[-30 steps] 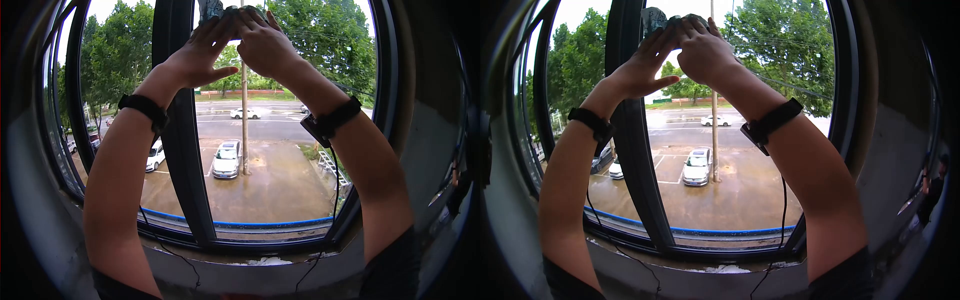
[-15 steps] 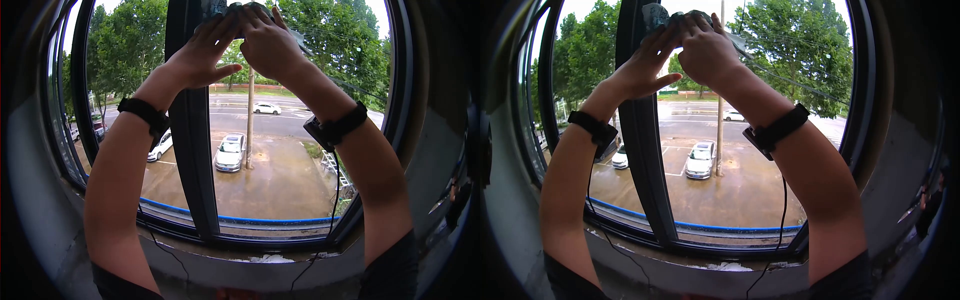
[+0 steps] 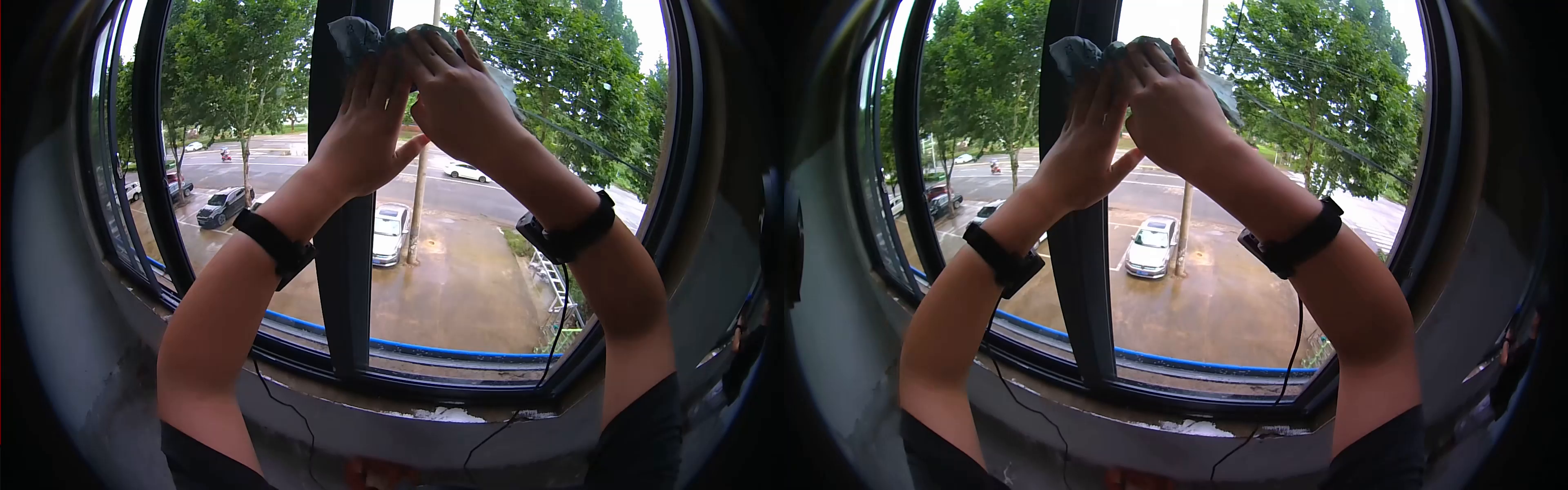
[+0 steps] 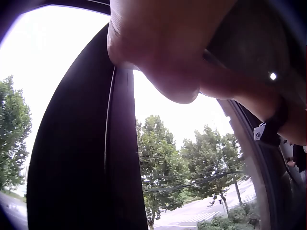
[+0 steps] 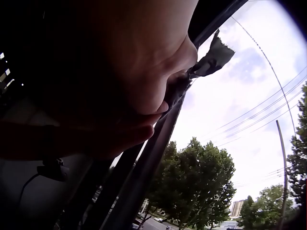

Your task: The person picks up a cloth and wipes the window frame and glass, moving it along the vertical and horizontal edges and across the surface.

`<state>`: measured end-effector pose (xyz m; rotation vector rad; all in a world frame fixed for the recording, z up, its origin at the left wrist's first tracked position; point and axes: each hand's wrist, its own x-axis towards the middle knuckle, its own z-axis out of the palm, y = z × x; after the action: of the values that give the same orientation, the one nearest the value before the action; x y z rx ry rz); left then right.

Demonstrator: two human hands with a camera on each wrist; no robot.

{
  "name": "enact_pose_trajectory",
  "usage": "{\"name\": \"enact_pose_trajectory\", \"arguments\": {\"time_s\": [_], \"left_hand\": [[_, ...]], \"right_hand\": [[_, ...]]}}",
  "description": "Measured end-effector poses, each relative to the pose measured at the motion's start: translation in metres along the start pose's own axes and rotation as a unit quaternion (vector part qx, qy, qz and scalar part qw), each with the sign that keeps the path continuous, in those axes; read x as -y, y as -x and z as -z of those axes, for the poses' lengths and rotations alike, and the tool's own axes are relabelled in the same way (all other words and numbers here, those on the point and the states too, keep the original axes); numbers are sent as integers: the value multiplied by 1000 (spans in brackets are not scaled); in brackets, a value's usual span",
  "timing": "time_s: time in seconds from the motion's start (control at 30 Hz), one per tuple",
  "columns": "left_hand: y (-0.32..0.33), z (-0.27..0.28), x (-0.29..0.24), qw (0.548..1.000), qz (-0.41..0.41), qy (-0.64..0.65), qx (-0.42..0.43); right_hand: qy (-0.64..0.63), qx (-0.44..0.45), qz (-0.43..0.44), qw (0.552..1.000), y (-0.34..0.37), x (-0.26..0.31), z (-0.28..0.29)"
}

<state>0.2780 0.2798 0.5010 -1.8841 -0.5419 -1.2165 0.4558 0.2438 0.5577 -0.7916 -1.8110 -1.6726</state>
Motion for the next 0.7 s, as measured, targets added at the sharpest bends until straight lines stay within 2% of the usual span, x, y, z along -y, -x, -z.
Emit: {"name": "enact_pose_trajectory", "arguments": {"time_s": [0.1, 0.17, 0.3, 0.33, 0.6, 0.7], "left_hand": [[20, -9, -17, 999, 34, 24, -29], [32, -13, -26, 997, 59, 42, -16], [55, -21, -40, 991, 86, 92, -43], [61, -22, -43, 988, 90, 117, -56], [105, -25, -75, 970, 151, 190, -35], [124, -27, -89, 968, 176, 179, -28]], "right_hand": [[-19, 0, 29, 999, 3, 13, 4], [-17, 61, 41, 997, 3, 24, 12], [19, 68, 94, 993, 10, 39, 10], [-23, 66, 92, 993, 11, 44, 10], [-20, 137, 162, 977, 26, 75, 20], [-7, 172, 197, 965, 32, 88, 24]]}}
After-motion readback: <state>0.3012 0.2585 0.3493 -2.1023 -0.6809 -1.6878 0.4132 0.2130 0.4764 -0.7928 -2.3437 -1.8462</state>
